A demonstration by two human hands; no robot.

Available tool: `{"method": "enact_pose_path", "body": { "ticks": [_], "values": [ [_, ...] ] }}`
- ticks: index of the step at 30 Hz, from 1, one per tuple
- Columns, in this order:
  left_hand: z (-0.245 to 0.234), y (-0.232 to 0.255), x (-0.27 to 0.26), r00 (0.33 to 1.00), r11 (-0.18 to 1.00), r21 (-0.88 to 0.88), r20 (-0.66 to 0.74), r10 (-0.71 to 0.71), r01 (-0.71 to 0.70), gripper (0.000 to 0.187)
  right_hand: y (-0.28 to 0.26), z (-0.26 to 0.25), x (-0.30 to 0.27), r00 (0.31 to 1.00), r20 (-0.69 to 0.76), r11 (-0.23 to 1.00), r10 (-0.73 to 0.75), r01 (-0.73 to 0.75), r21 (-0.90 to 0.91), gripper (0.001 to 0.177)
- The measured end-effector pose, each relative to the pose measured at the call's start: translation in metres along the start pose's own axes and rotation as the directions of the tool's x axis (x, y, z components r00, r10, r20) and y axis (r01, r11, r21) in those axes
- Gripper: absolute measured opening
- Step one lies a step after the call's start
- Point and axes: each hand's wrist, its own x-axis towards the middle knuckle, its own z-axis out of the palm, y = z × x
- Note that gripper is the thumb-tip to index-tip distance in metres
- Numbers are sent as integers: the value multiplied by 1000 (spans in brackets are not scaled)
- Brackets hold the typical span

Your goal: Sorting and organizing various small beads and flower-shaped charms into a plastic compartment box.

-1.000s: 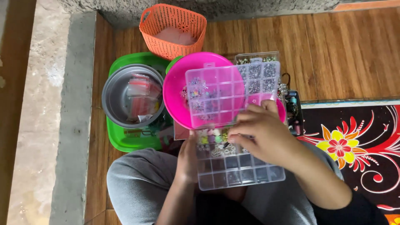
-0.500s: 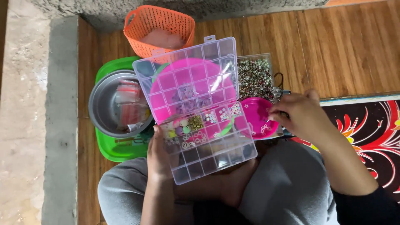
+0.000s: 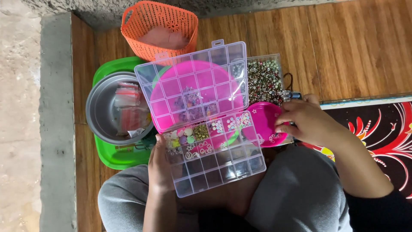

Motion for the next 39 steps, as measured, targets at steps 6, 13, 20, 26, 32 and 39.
{"method": "enact_pose_path", "body": {
  "ticks": [6, 13, 20, 26, 32, 39],
  "values": [
    [5, 1, -5, 999, 999, -26, -21, -29, 28, 52, -9, -14, -6, 989, -146, 997, -26, 37, 73, 9],
    [17, -1, -16, 998, 999, 6, -25, -51, 51, 54, -87, -60, -7, 951, -283, 874, -125, 240, 423, 8],
    [7, 4, -22, 995, 993, 94, -79, -61, 69, 57, -87, -56, -16, 931, -360, 935, -57, 176, 307, 10],
    [-19, -1, -5, 982, 987, -157, 183, 43, -14, 51, -39, -13, -14, 972, -209, 993, 108, -96, 68, 12],
    [-16, 1, -5, 985, 992, -121, 166, 39, -19, 53, -33, -6, -17, 982, -118, 989, 145, -143, 26, 19],
    [-14, 3, -9, 996, 995, -96, 83, 24, -16, 53, -32, -1, -18, 985, -101, 990, 140, -141, -3, 13]
  ]
}}
